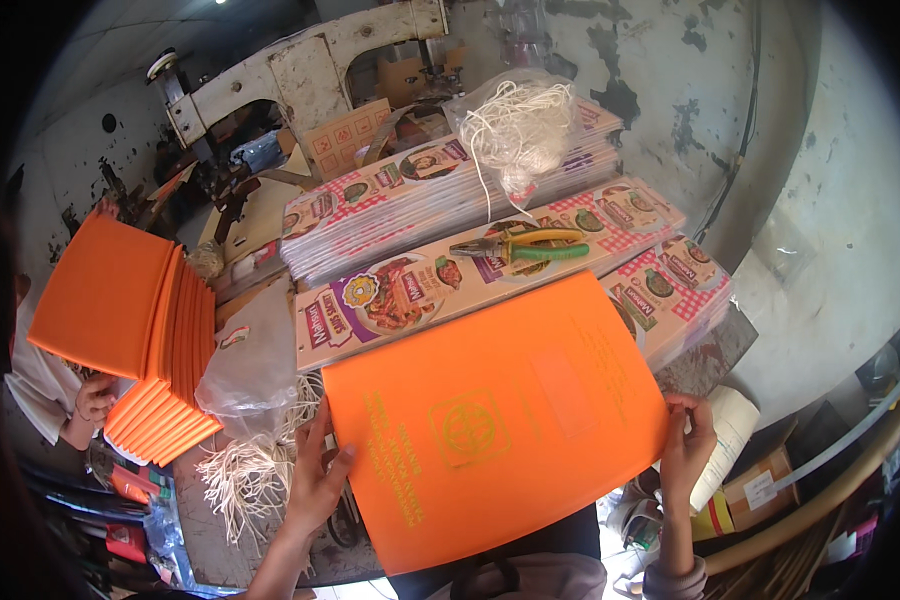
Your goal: The person prepares materials and assembles plastic folders, using string and a hand-held tool to secure the parts together.
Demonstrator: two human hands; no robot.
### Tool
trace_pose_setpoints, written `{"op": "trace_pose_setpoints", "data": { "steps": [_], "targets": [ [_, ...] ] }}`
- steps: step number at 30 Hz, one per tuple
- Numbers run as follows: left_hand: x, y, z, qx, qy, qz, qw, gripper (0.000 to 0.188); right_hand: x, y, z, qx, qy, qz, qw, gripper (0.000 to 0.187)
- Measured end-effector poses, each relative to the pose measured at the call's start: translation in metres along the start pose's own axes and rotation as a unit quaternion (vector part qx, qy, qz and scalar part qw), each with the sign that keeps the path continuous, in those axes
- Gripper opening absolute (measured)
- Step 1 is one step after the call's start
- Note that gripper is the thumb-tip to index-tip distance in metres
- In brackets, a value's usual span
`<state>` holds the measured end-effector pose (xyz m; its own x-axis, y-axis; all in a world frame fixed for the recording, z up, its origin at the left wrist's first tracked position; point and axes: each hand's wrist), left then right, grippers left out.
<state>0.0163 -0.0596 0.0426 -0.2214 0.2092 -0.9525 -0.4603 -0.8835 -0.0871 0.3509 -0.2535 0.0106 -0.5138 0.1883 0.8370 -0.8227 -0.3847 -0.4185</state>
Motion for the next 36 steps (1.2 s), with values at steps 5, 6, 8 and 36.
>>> {"op": "trace_pose_setpoints", "data": {
  "steps": [5, 6, 8, 36],
  "targets": [
    [-0.019, -0.001, -0.002, -0.018, 0.210, 0.080, 0.974, 0.066, -0.004, 0.003, -0.008, -0.037, -0.003, 0.008, 0.999, 0.013],
    [-0.020, 0.000, -0.002, -0.023, 0.219, 0.082, 0.972, 0.066, -0.003, 0.006, -0.010, -0.043, -0.020, -0.005, 0.999, 0.012],
    [-0.021, 0.002, -0.004, -0.028, 0.228, 0.082, 0.970, 0.065, -0.004, 0.008, -0.011, -0.052, -0.037, -0.016, 0.998, 0.012],
    [-0.044, 0.124, 0.049, -0.361, 0.474, -0.101, 0.797, 0.045, 0.128, -0.019, -0.077, -0.048, -0.187, 0.238, 0.952, 0.011]
  ]
}}
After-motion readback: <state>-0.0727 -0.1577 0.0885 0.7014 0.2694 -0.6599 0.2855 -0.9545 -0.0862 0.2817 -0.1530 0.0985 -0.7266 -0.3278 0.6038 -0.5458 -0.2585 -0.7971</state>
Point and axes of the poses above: each hand's wrist, its own y-axis away from the middle knuckle, its own z-axis out of the back of the hand, x = y × z, and after that the axes turned 9 degrees about y, right-handed
